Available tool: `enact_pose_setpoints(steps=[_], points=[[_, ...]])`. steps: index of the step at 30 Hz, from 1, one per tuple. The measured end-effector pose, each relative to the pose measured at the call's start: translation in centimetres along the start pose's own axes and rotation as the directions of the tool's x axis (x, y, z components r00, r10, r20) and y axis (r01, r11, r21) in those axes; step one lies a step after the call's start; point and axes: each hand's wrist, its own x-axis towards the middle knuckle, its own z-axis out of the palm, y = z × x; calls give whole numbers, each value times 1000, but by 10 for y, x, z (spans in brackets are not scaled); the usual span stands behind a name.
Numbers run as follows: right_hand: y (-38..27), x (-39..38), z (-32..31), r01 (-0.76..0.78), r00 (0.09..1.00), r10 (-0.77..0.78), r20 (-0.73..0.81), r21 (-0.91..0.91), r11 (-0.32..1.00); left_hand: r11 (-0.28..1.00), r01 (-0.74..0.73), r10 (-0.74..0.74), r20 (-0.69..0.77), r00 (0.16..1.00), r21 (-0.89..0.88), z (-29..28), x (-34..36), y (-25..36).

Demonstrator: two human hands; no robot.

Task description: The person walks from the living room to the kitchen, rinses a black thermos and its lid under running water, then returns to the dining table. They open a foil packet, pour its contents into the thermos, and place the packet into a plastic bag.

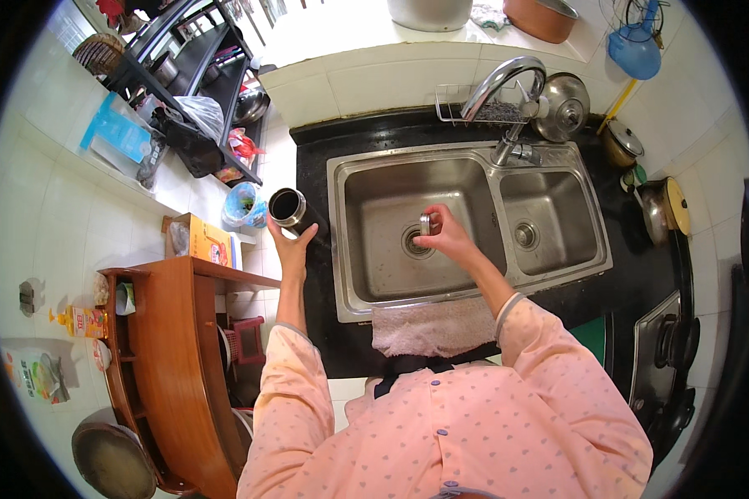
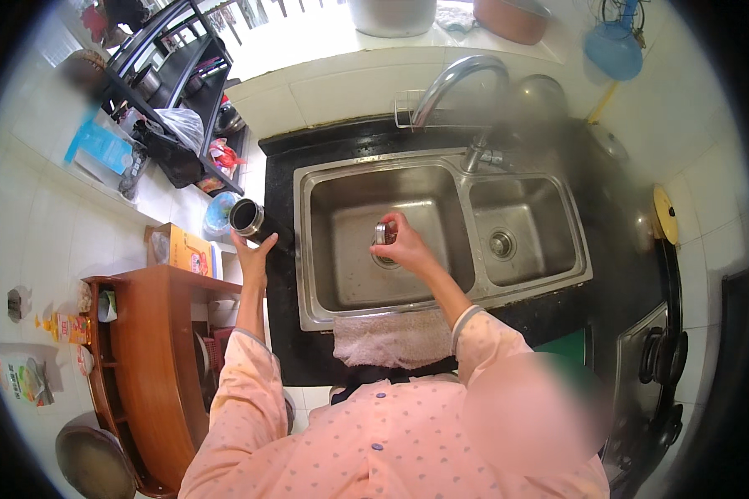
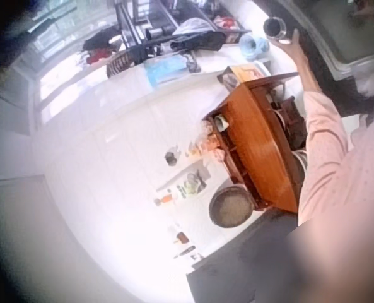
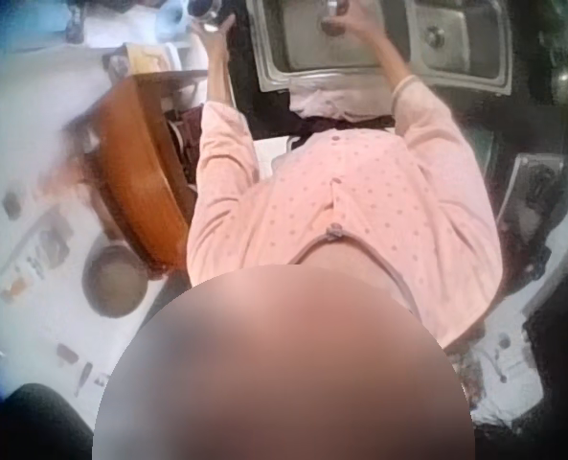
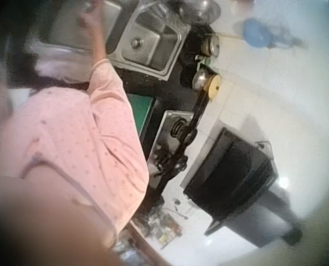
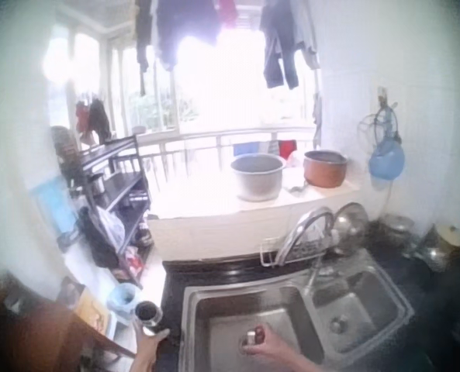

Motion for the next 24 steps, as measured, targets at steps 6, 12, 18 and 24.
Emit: enact_pose_setpoints(steps=[6, 12, 18, 24], points=[[-4, -15, -6, -149, 988, 150, 26, 364, 919, 988, 90, -104, 109, 989, 126, 6, 15, 21], [-3, -20, -18, -75, 996, 85, -31, 249, 966, 154, -771, 376, 685, 624, 618, 39, 18, 85], [6, -27, -15, -22, 999, 33, -33, 295, 955, -521, -818, 155, 970, 189, 243, 98, 20, 114], [14, -47, -19, -8, 989, 66, -133, 397, 918, -582, -803, 172, 984, 36, 131, 128, 15, 108]])
